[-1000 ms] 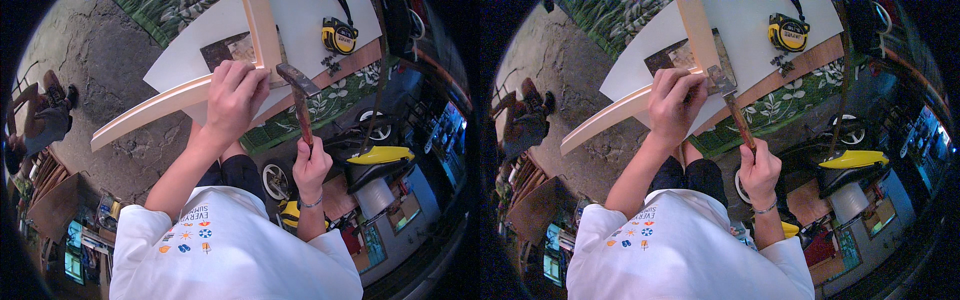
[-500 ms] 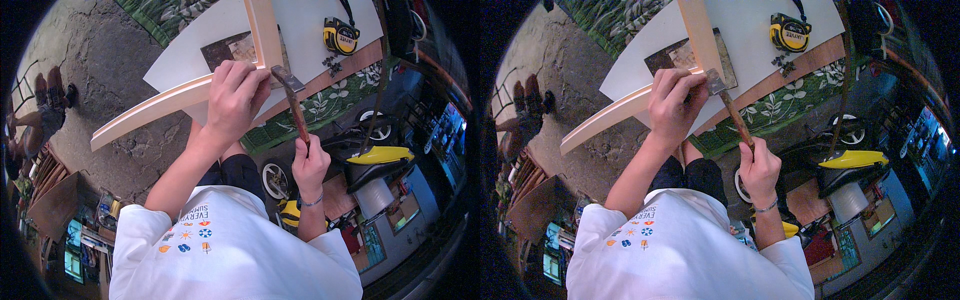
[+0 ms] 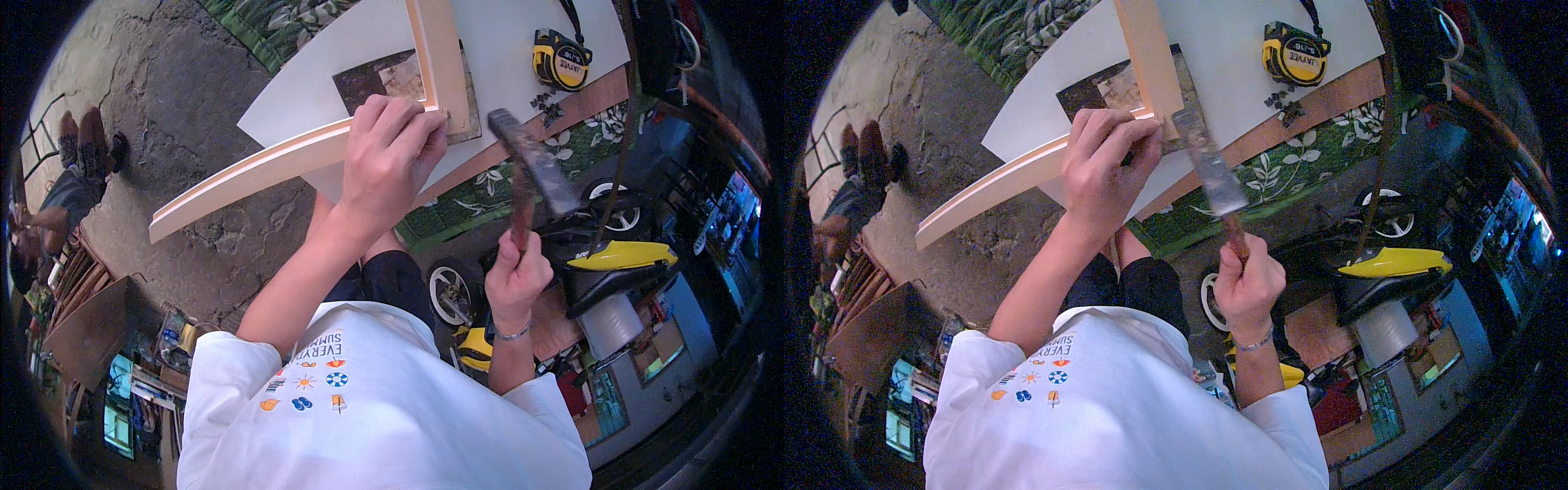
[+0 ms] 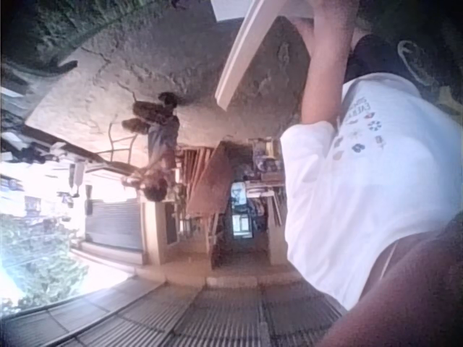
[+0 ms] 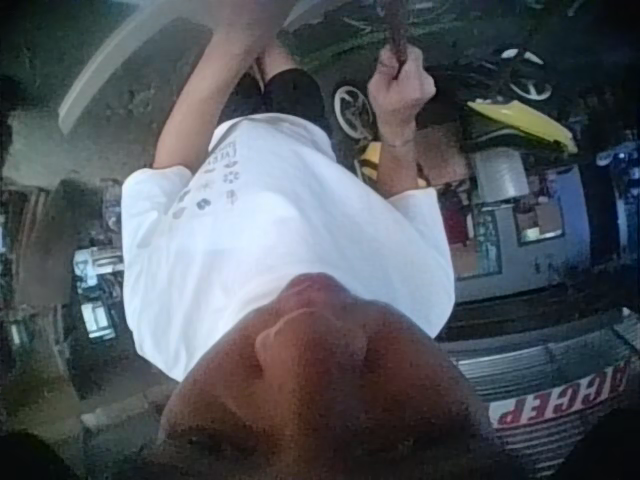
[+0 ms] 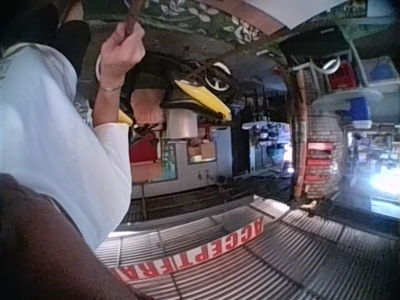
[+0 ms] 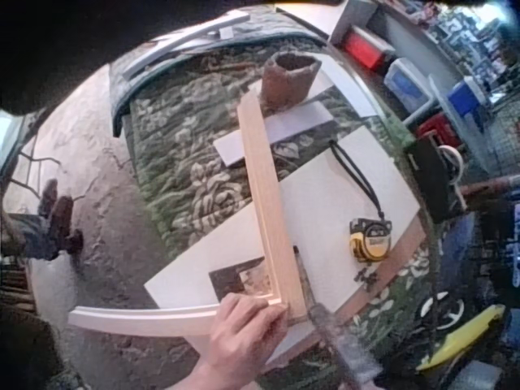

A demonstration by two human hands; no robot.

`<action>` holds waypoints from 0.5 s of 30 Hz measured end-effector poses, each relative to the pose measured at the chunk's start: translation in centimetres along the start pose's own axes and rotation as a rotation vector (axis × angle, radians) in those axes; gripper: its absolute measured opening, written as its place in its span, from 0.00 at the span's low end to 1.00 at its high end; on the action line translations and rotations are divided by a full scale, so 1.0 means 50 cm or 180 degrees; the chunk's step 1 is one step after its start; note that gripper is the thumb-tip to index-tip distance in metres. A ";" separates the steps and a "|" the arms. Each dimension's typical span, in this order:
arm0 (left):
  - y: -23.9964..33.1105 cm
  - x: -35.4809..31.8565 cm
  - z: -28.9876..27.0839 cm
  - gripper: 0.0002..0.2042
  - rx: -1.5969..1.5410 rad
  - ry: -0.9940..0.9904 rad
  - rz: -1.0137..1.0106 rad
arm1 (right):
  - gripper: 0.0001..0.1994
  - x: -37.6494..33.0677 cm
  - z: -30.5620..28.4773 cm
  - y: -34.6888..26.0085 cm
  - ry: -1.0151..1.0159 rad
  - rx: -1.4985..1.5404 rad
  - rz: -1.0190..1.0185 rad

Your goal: The person assembles a wooden frame by hand, using a hammer to drive nails into the corners. They repeatedly position the frame pieces, insert nails, and hammer them in place while sitting on the floor.

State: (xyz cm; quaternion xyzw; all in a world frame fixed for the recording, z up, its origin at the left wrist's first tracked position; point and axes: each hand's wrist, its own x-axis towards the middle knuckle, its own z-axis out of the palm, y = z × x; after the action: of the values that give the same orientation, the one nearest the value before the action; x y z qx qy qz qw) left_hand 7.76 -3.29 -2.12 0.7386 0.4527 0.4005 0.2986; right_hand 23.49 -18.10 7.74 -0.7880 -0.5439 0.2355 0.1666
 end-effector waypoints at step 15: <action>0.003 -0.025 -0.008 0.13 0.0142 0.0007 0.0022 | 0.11 0.014 -0.018 -0.006 -0.0160 -0.0030 -0.0069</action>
State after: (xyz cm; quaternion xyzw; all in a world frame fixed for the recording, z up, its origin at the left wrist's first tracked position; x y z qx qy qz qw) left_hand 7.16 -4.48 -2.21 0.7462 0.4592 0.3921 0.2802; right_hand 23.96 -17.37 8.51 -0.7767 -0.5575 0.2508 0.1516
